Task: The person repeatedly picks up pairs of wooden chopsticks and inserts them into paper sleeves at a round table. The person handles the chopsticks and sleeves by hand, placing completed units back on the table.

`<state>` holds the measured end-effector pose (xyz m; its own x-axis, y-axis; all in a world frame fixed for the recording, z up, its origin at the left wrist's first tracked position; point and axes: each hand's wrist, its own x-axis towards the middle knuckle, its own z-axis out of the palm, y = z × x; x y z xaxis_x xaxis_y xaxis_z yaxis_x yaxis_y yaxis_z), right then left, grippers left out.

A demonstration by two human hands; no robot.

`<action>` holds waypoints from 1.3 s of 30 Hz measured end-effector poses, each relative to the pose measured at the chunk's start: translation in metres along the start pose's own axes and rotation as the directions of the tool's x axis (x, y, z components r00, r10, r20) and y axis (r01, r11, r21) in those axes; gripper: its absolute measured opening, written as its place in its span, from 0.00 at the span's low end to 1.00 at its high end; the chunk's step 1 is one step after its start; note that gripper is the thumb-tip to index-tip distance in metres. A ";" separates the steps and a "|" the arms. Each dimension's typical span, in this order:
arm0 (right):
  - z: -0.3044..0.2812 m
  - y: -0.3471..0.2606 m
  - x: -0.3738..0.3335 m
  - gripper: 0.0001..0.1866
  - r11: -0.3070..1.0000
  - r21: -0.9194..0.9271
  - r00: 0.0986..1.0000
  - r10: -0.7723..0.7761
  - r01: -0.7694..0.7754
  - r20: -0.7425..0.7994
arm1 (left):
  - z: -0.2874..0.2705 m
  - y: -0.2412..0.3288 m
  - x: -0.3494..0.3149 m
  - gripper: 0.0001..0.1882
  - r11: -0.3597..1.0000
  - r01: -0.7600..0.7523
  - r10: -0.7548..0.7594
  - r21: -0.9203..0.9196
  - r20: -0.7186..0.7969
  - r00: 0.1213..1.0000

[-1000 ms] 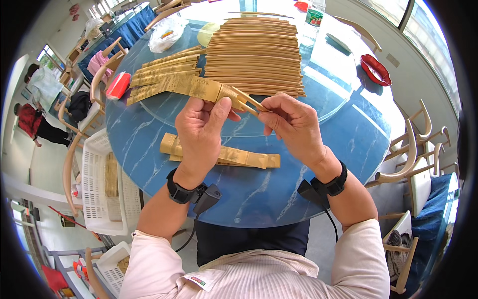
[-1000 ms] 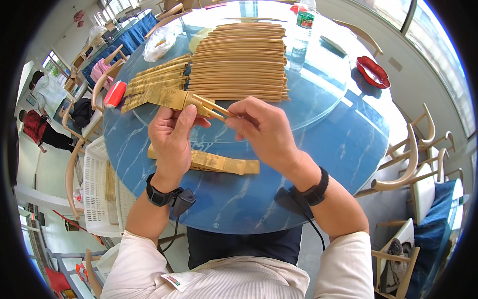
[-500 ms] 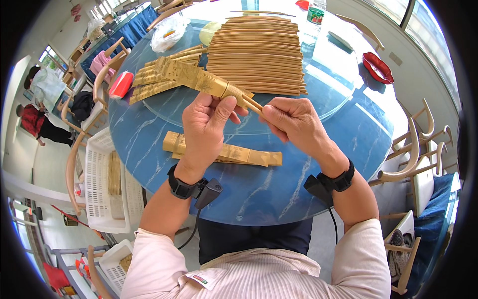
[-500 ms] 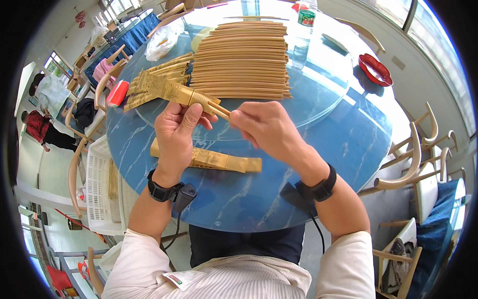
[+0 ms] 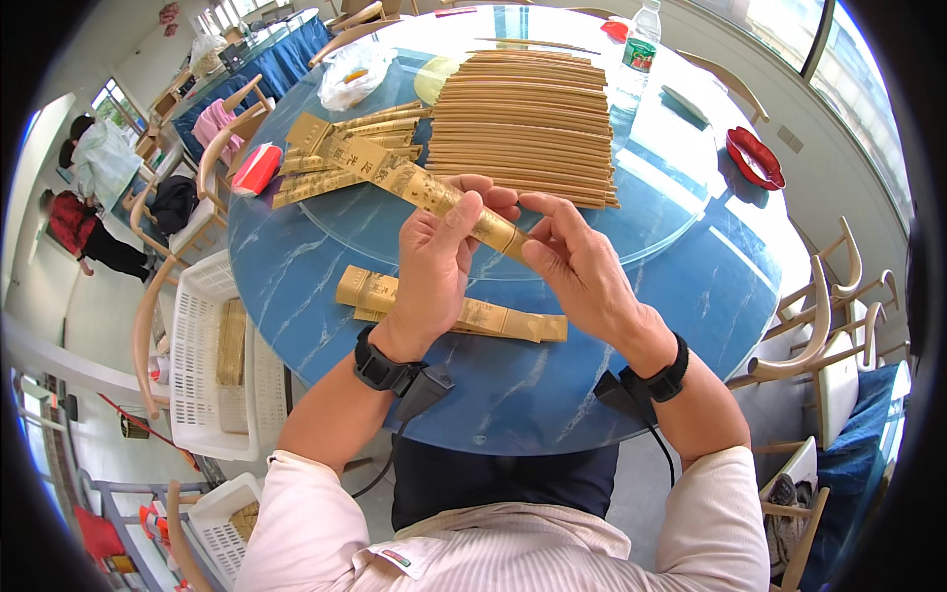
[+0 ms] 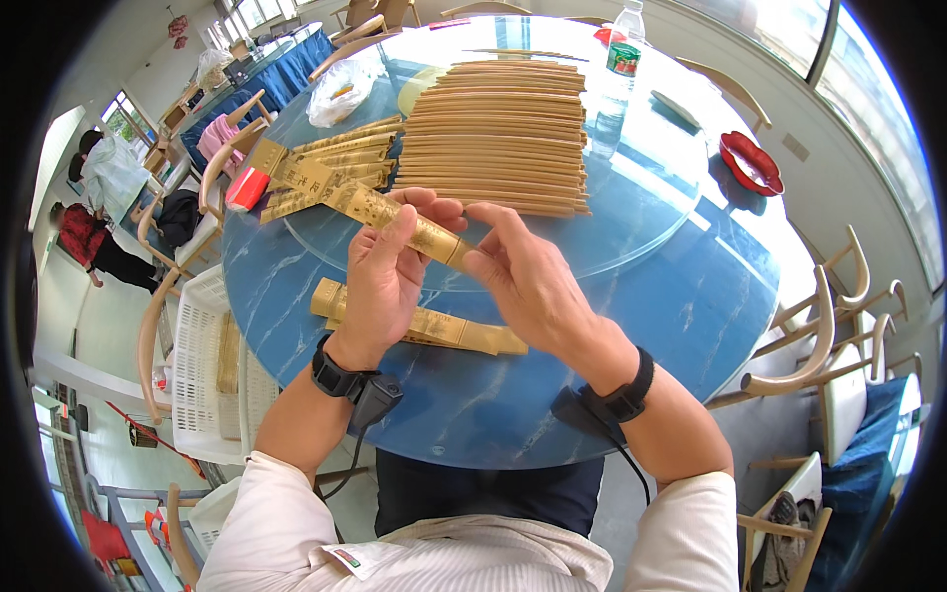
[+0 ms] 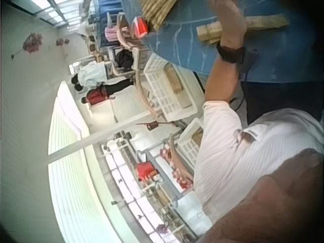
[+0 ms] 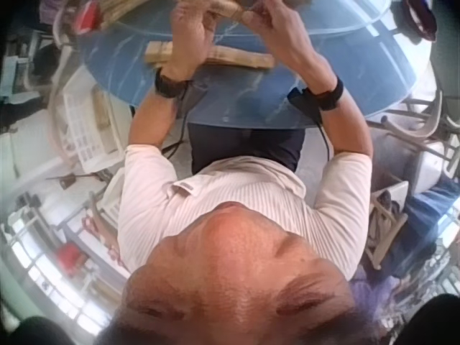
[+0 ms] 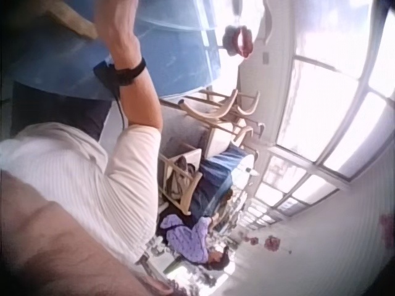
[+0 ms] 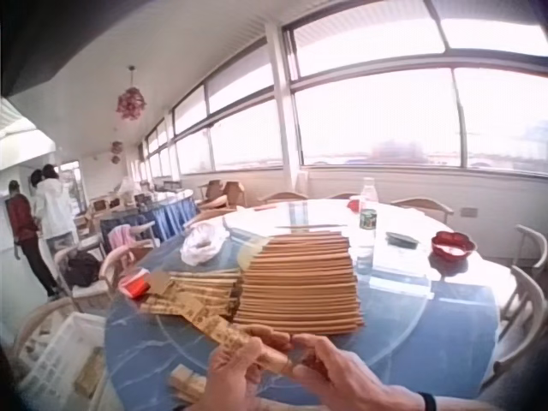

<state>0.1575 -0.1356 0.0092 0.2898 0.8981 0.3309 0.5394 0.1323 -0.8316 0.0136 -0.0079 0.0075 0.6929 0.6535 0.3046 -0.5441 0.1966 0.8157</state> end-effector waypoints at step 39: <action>0.000 0.006 0.004 0.10 0.838 0.524 0.976 0.043 -0.151 0.212 | -0.070 0.037 0.029 0.21 0.688 -0.092 0.008 -0.720 -0.120 0.993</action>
<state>0.1620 -0.1310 0.0053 0.1381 0.9715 0.1926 -0.0062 0.1953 -0.9807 -0.0200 0.0697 0.0123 0.6268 0.7378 0.2505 -0.7789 0.6012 0.1785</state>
